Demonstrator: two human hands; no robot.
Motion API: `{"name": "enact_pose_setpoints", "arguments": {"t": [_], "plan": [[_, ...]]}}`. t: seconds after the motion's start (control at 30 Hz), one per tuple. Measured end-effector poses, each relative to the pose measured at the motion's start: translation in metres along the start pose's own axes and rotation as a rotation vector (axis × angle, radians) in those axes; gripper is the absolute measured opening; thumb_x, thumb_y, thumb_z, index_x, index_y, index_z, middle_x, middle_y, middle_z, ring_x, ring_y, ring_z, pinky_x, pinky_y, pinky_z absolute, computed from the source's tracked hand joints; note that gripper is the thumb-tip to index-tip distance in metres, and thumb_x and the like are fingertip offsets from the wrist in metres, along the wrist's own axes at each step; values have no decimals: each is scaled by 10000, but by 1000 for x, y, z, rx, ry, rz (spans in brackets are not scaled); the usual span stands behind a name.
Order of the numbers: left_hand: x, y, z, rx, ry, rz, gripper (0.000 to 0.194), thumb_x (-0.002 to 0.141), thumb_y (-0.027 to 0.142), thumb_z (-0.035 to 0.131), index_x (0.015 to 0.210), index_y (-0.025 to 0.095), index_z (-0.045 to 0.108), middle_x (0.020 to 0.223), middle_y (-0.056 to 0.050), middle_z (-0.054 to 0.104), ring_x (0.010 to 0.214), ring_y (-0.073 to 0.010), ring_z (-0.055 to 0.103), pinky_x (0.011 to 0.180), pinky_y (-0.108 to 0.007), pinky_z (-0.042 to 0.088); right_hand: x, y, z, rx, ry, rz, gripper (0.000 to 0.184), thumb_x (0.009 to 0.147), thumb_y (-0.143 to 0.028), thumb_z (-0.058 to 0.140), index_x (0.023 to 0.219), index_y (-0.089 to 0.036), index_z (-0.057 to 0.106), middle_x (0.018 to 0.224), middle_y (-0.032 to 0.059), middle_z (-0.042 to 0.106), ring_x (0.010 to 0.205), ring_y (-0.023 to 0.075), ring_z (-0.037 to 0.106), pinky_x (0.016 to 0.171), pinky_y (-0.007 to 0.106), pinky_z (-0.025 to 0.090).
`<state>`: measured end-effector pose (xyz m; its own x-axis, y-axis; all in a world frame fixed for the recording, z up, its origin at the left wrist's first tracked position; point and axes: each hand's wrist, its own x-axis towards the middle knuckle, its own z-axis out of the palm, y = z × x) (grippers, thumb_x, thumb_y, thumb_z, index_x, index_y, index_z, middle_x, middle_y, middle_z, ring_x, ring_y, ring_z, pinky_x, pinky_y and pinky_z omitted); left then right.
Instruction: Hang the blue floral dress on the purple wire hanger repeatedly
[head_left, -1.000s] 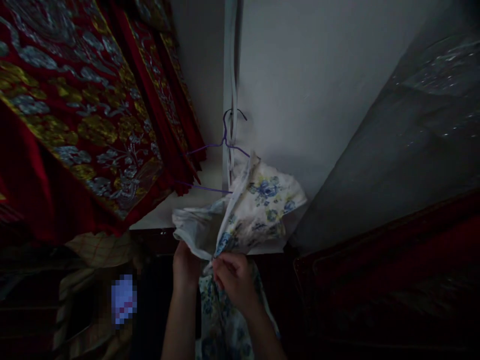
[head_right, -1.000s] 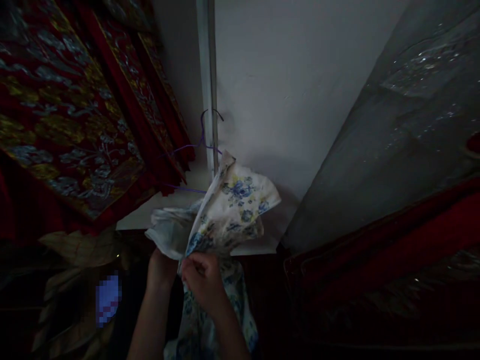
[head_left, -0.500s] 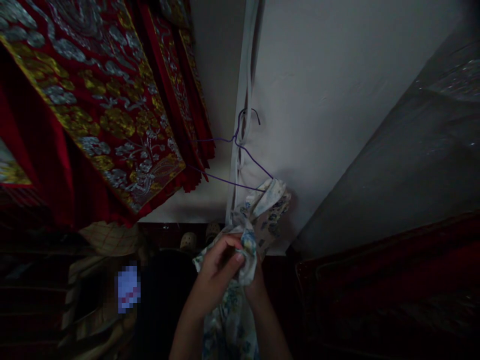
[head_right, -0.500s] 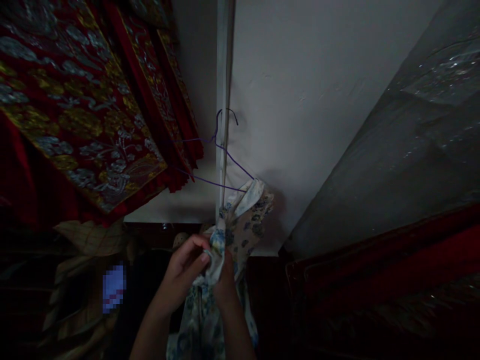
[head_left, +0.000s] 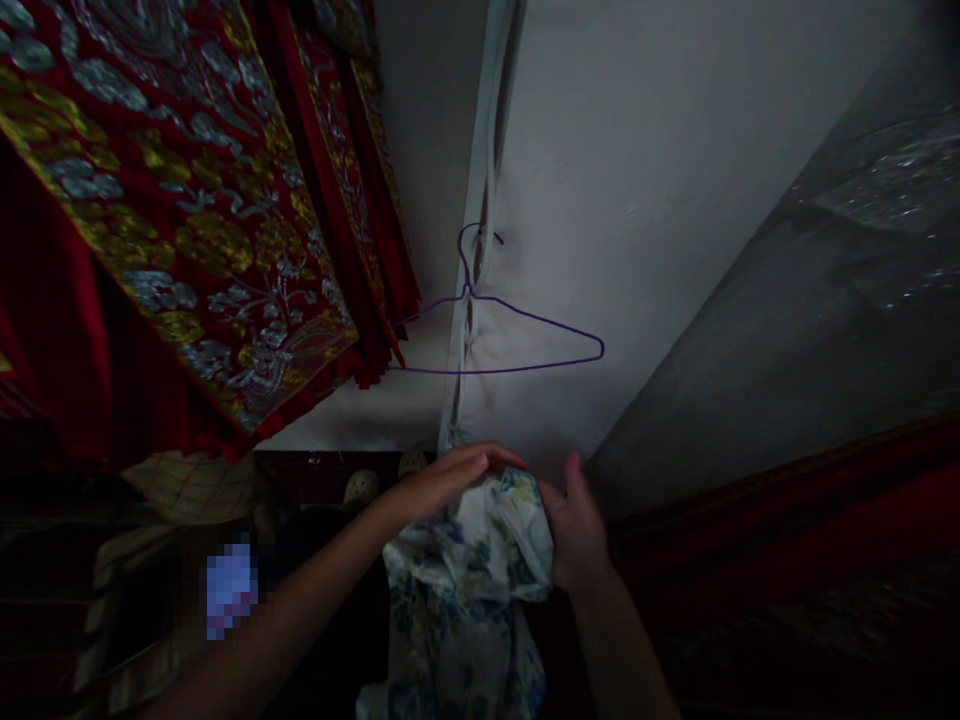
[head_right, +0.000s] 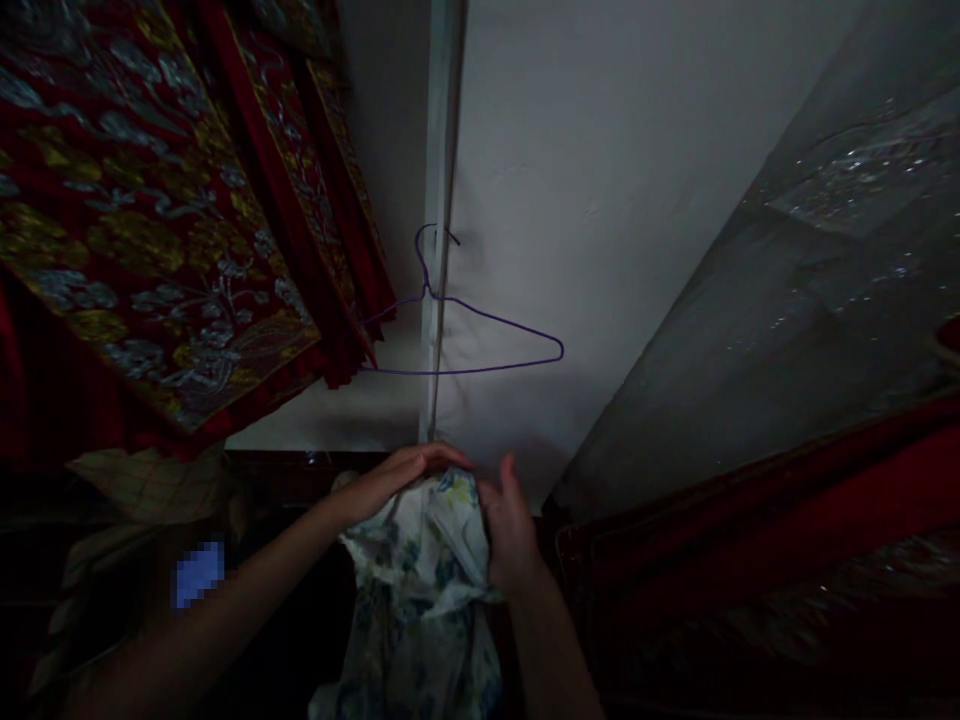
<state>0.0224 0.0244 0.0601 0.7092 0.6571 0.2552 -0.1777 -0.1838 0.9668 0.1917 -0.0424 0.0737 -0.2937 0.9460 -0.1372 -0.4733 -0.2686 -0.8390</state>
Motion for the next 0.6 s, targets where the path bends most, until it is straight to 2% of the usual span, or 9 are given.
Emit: {"name": "enact_pose_setpoints", "arguments": {"t": [0.1,0.17,0.23,0.3,0.37,0.43,0.53,0.6], "plan": [[-18,-13,-7,2,-160,-162,533,846,559,699,1234,192,685,1203,-86,720,1153,-289,645,1039,-411,474,-1,-18,0,-54,-184,163,685,567,-815,763,796,-171,717,727,77,721,756,250,704,665,326,531],[-33,-21,-6,144,-287,-223,444,794,428,760,1164,188,712,1157,-69,744,1106,-285,662,1014,-403,498,0,-30,3,-143,-222,222,613,473,-681,889,726,-166,674,641,22,665,580,154,612,556,257,469],[-47,-26,-2,304,-359,-222,392,786,319,746,1154,186,715,1187,-73,742,1108,-286,664,1014,-402,506,1,-45,8,-271,-214,251,568,407,-510,964,721,-167,637,610,-25,621,512,94,526,507,217,416],[-57,-25,3,411,-280,-186,462,827,275,704,1279,195,655,1310,-96,691,1191,-289,631,1060,-413,482,2,-59,16,-399,-186,255,533,418,-390,970,743,-176,606,616,-47,599,516,78,504,497,203,397],[-60,-15,7,453,-104,-138,581,868,297,683,1424,203,542,1426,-119,611,1285,-289,571,1117,-428,437,4,-68,25,-481,-180,262,513,431,-334,948,742,-187,567,619,-54,577,528,77,500,487,199,383],[-56,-3,10,452,17,-89,601,877,341,690,1439,204,527,1408,-113,621,1280,-285,569,1121,-428,434,8,-67,32,-521,-192,283,492,439,-296,909,744,-197,537,621,-55,558,538,81,498,479,201,377],[-43,7,10,443,-25,-19,364,920,356,628,1242,193,669,1208,-69,723,1157,-257,637,1066,-390,478,16,-61,36,-554,-163,299,440,456,-264,837,771,-205,535,634,-54,553,551,89,495,482,207,381],[-36,5,1,535,-40,-2,268,974,357,547,1095,182,710,1062,-53,751,1065,-236,668,1034,-372,493,20,-65,33,-590,-107,247,392,477,-277,807,770,-200,557,644,-45,564,564,93,499,501,211,399]]}}
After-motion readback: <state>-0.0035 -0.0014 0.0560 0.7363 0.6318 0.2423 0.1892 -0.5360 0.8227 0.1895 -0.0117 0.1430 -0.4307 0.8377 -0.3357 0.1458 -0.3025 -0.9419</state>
